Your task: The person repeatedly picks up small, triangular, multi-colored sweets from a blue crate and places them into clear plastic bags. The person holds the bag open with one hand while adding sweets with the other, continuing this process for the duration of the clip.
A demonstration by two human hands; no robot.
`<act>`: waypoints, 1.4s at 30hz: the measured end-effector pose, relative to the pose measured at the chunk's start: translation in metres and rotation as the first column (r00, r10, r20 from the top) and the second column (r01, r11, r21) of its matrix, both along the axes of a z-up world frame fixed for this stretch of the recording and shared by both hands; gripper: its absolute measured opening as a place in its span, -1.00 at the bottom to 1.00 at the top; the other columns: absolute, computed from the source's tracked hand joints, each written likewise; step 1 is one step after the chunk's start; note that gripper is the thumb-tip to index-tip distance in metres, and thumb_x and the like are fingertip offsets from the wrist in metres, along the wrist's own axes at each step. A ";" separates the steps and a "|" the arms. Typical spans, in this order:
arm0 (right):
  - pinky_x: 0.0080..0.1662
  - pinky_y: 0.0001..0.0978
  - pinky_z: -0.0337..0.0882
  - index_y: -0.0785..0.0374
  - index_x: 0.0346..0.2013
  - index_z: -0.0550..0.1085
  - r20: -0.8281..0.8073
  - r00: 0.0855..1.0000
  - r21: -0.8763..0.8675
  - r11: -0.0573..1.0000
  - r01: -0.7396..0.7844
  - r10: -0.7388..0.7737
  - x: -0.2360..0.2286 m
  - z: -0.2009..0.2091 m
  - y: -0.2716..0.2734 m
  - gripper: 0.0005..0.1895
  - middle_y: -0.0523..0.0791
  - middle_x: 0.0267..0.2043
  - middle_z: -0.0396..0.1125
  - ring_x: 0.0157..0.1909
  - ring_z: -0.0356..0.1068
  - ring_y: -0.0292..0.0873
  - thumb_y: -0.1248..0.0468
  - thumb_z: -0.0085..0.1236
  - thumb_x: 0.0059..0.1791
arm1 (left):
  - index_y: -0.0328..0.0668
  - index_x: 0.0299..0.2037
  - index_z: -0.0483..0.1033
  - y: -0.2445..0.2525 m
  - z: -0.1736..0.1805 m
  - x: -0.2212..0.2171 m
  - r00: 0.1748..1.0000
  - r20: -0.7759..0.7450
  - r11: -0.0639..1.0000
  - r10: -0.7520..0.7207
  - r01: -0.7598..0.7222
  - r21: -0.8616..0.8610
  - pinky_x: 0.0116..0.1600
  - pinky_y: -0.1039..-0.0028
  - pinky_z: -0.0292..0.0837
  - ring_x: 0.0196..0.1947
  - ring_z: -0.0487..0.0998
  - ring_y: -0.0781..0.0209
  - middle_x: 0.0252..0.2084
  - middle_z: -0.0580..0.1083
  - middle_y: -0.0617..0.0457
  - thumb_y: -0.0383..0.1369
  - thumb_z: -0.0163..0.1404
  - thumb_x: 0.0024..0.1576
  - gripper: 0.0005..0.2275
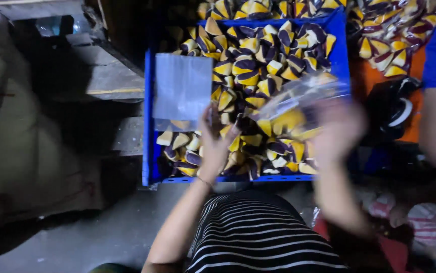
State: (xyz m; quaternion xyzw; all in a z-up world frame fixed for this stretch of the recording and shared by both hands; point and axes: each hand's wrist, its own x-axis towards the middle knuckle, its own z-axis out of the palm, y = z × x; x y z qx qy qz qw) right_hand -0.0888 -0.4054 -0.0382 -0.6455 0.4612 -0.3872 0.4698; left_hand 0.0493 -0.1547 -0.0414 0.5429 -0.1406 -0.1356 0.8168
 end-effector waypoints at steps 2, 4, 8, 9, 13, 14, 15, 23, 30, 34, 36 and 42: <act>0.24 -0.04 0.32 0.31 0.36 0.29 -0.459 0.569 -0.871 0.472 -0.137 -0.682 -0.036 -0.032 -0.086 -0.61 0.14 0.31 0.28 0.27 0.31 0.16 0.30 0.13 0.28 | -0.18 -0.11 0.43 0.029 0.013 0.052 0.723 0.690 0.726 -0.017 -0.465 0.506 0.08 0.24 0.26 -0.05 0.44 -0.03 -0.09 0.43 -0.04 -0.17 0.16 0.15 -0.71; 0.07 -0.04 0.48 0.35 0.06 0.40 -0.015 0.951 -0.758 0.624 0.190 -0.309 -0.034 -0.026 -0.141 -0.81 0.16 0.03 0.40 0.04 0.45 0.14 0.33 0.13 0.19 | -0.09 -0.14 0.50 0.040 -0.027 0.088 0.786 0.608 0.523 -0.115 -0.472 0.710 0.03 0.14 0.22 -0.05 0.40 -0.10 -0.04 0.44 -0.01 -0.17 0.17 0.07 -0.74; -0.15 -0.23 0.58 0.19 -0.38 0.56 0.284 0.949 -0.601 0.746 0.287 -0.136 -0.054 -0.127 -0.255 -0.63 -0.04 -0.29 0.55 -0.22 0.56 -0.04 0.72 0.02 -0.17 | 0.22 -0.40 0.65 0.047 -0.050 0.132 0.796 0.532 0.203 -0.288 -0.493 0.846 -0.13 0.11 0.12 -0.17 0.42 -0.05 -0.26 0.53 0.17 -0.03 -0.02 0.11 -0.78; -0.15 -0.23 0.58 0.19 -0.38 0.56 0.284 0.949 -0.601 0.745 0.289 -0.138 -0.057 -0.142 -0.261 -0.63 -0.04 -0.29 0.55 -0.22 0.56 -0.04 0.72 0.02 -0.17 | 0.22 -0.40 0.65 0.046 -0.046 0.140 0.795 0.533 0.203 -0.290 -0.492 0.846 -0.13 0.11 0.12 -0.17 0.42 -0.05 -0.26 0.53 0.17 -0.03 -0.02 0.11 -0.78; 0.08 -0.13 0.39 0.30 0.12 0.40 -0.099 0.992 -0.643 0.766 -0.002 -0.080 -0.038 -0.078 -0.158 -0.62 0.08 0.05 0.34 0.07 0.36 0.08 0.64 0.06 0.06 | 0.09 -0.30 0.49 0.055 -0.007 0.145 0.642 0.725 0.469 -0.250 -0.575 0.671 -0.20 0.07 0.28 -0.37 0.47 -0.13 -0.39 0.55 0.10 -0.32 -0.04 0.11 -0.95; 0.34 0.12 0.26 0.31 0.39 0.17 -0.090 0.994 -0.775 0.632 -0.028 -0.066 -0.005 -0.018 -0.090 -0.29 0.27 0.36 0.17 0.38 0.24 0.33 0.81 0.16 0.06 | 0.08 -0.18 0.53 0.060 0.010 0.140 0.595 0.758 0.636 -0.266 -0.483 0.602 -0.26 0.11 0.30 -0.51 0.45 -0.17 -0.41 0.58 0.12 -0.59 0.00 -0.02 -0.71; 0.34 0.12 0.26 0.31 0.39 0.17 -0.088 0.993 -0.773 0.634 -0.019 -0.077 0.017 0.002 -0.029 -0.29 0.27 0.36 0.17 0.38 0.24 0.33 0.81 0.16 0.06 | 0.08 -0.18 0.53 0.061 0.014 0.123 0.590 0.759 0.639 -0.275 -0.477 0.603 -0.26 0.11 0.30 -0.51 0.45 -0.17 -0.41 0.58 0.12 -0.59 0.00 -0.02 -0.71; -0.11 -0.48 0.47 -0.09 -0.27 0.68 -0.196 0.830 -0.168 0.816 -0.554 0.523 0.034 0.009 0.230 -0.90 -0.34 -0.48 0.51 -0.32 0.53 -0.30 0.14 0.36 -0.09 | 0.21 -0.34 0.54 0.132 0.057 0.048 0.392 0.580 0.578 -0.714 -0.139 0.804 -0.08 0.24 0.41 -0.32 0.57 0.09 -0.49 0.53 0.24 -0.28 0.13 0.01 -0.93; -0.09 -0.27 0.46 0.19 -0.30 0.66 -0.081 0.854 0.042 0.858 -0.513 0.514 0.015 0.003 0.224 -0.89 -0.05 -0.42 0.54 -0.27 0.53 -0.09 0.40 0.20 -0.04 | -0.26 0.03 0.36 0.166 0.067 0.004 0.327 0.030 0.310 -0.945 0.861 0.403 0.14 -0.14 0.40 0.05 0.49 -0.48 -0.08 0.50 -0.38 -0.32 -0.04 0.27 -0.77; -0.26 -0.24 0.50 0.16 -0.31 0.64 -0.122 0.661 -0.092 0.655 -0.750 0.740 0.007 0.025 0.213 -0.82 -0.06 -0.45 0.52 -0.39 0.50 -0.07 0.48 0.22 -0.10 | -0.03 -0.17 0.63 0.182 0.032 0.034 0.699 -0.111 0.446 -0.707 0.562 0.697 -0.04 0.41 0.45 -0.24 0.60 0.10 -0.35 0.58 0.09 -0.19 -0.03 0.21 -0.79; -0.31 -0.17 0.53 0.12 -0.34 0.65 -0.159 0.469 -0.206 0.436 -0.876 0.869 0.011 0.021 0.204 -0.79 -0.06 -0.45 0.54 -0.40 0.55 0.06 0.48 0.28 -0.17 | 0.33 -0.24 0.69 0.180 0.037 0.041 0.797 0.053 0.278 -0.601 0.147 0.949 -0.14 0.16 0.54 -0.23 0.64 -0.08 -0.31 0.65 0.10 0.09 -0.02 0.19 -0.74; -0.03 -0.13 0.40 -0.10 -0.05 0.52 -0.887 0.448 -0.366 0.418 -0.832 0.115 0.037 -0.052 0.118 -0.68 -0.27 -0.14 0.44 -0.05 0.42 -0.11 0.08 0.24 -0.10 | 0.13 -0.28 0.71 0.176 0.049 0.015 0.838 0.172 0.445 -0.517 0.092 0.891 -0.11 0.23 0.59 -0.15 0.67 -0.03 -0.17 0.68 0.12 -0.48 0.00 0.03 -0.77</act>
